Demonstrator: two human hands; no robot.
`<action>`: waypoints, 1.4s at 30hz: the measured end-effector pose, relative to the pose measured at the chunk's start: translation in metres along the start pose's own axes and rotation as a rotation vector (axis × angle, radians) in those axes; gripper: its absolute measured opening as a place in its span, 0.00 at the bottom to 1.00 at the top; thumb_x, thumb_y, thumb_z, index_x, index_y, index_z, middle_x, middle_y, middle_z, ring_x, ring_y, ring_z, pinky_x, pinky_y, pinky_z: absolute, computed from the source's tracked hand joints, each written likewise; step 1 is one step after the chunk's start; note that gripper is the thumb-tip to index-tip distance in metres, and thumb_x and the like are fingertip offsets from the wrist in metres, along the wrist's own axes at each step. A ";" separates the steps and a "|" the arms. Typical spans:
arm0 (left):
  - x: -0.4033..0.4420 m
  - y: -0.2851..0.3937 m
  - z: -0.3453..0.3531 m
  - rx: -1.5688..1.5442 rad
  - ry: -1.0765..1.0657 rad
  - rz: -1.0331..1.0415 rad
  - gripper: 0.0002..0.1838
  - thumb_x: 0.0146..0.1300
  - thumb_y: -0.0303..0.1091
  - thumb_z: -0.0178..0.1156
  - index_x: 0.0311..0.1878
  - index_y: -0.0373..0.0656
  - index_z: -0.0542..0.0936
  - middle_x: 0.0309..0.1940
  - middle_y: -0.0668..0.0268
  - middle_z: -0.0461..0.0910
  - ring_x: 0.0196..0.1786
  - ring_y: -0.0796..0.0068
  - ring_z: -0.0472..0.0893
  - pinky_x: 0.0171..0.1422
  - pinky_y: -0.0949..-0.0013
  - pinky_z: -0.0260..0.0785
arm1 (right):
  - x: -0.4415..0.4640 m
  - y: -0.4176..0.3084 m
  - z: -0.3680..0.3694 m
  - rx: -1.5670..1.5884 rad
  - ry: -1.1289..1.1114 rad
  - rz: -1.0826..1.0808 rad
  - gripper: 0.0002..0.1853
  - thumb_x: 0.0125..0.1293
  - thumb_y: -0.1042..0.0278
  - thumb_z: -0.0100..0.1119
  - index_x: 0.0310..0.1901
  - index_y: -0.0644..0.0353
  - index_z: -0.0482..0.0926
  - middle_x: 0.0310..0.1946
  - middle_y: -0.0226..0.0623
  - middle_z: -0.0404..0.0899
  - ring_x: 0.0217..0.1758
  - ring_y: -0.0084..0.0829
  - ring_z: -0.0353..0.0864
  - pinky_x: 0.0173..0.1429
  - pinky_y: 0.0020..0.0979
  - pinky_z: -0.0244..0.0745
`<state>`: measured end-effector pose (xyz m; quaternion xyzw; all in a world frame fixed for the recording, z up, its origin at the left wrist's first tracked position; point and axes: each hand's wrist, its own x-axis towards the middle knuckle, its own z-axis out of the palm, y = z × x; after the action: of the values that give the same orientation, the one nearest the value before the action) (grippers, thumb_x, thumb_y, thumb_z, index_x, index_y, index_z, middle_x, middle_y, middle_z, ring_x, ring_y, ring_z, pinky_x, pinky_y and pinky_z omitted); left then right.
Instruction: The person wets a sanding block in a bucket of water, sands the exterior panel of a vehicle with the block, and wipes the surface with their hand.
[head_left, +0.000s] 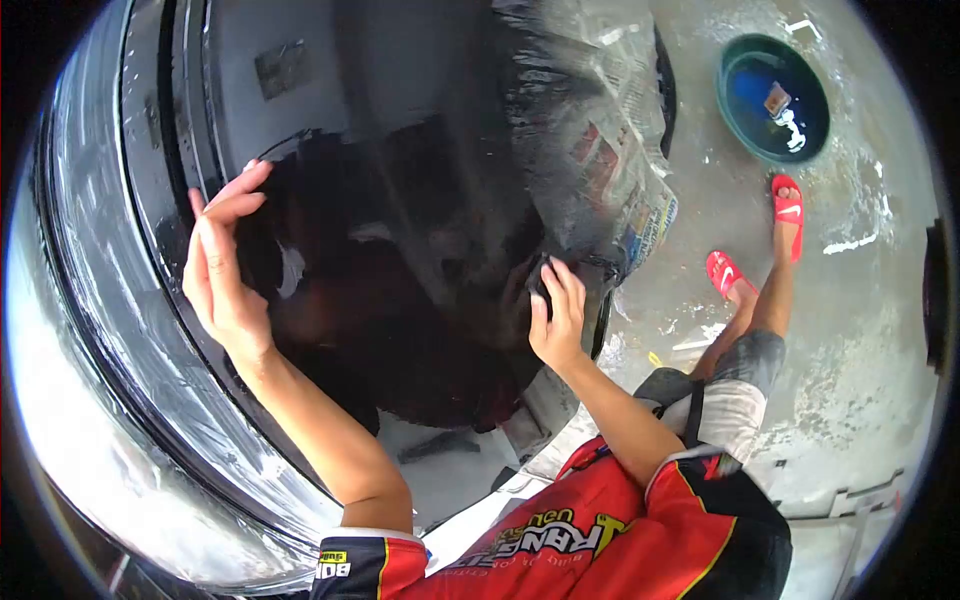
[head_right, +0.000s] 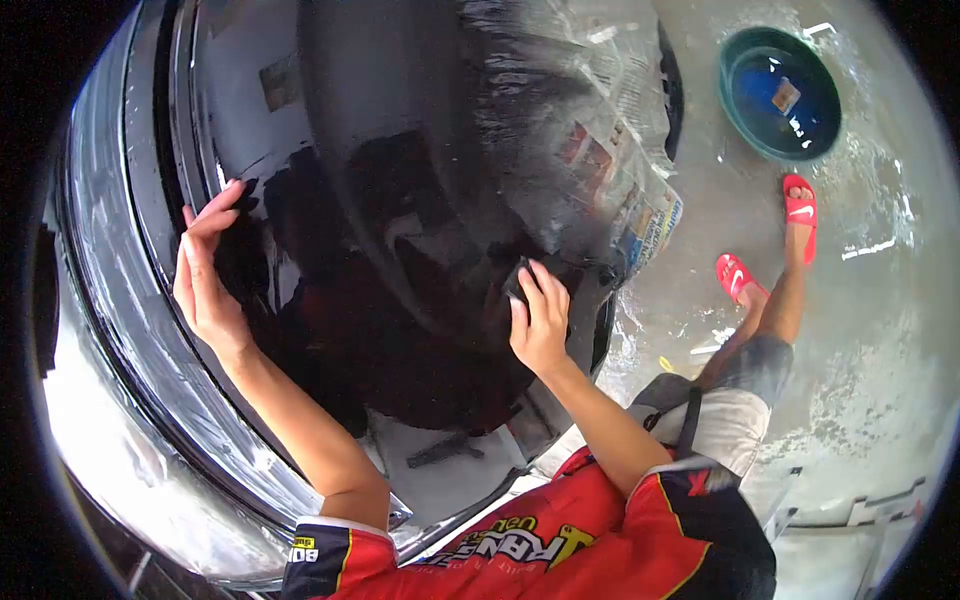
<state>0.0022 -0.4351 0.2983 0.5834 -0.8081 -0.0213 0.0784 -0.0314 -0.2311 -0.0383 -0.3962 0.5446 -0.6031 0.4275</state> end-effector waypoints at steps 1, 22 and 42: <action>0.002 -0.003 0.000 -0.012 0.017 -0.008 0.26 0.83 0.43 0.38 0.46 0.35 0.82 0.57 0.50 0.86 0.67 0.59 0.81 0.88 0.44 0.31 | -0.008 0.006 -0.004 -0.025 -0.034 0.053 0.22 0.69 0.76 0.61 0.64 0.69 0.78 0.66 0.56 0.77 0.66 0.55 0.77 0.72 0.50 0.68; 0.006 -0.019 -0.010 0.038 -0.030 0.085 0.31 0.85 0.43 0.32 0.53 0.28 0.82 0.58 0.41 0.83 0.65 0.45 0.82 0.78 0.49 0.66 | -0.019 0.051 -0.018 -0.040 0.041 0.176 0.22 0.65 0.75 0.63 0.62 0.62 0.80 0.64 0.50 0.78 0.65 0.53 0.78 0.70 0.49 0.70; 0.005 -0.018 -0.014 0.046 -0.048 0.049 0.30 0.86 0.43 0.32 0.54 0.26 0.80 0.61 0.39 0.81 0.66 0.47 0.80 0.80 0.48 0.64 | -0.082 0.091 -0.016 -0.044 0.154 0.613 0.20 0.72 0.74 0.59 0.64 0.66 0.77 0.62 0.55 0.79 0.66 0.57 0.77 0.71 0.48 0.71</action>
<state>0.0198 -0.4443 0.3101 0.5644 -0.8241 -0.0147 0.0458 -0.0127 -0.1524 -0.1313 -0.1760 0.6822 -0.4626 0.5381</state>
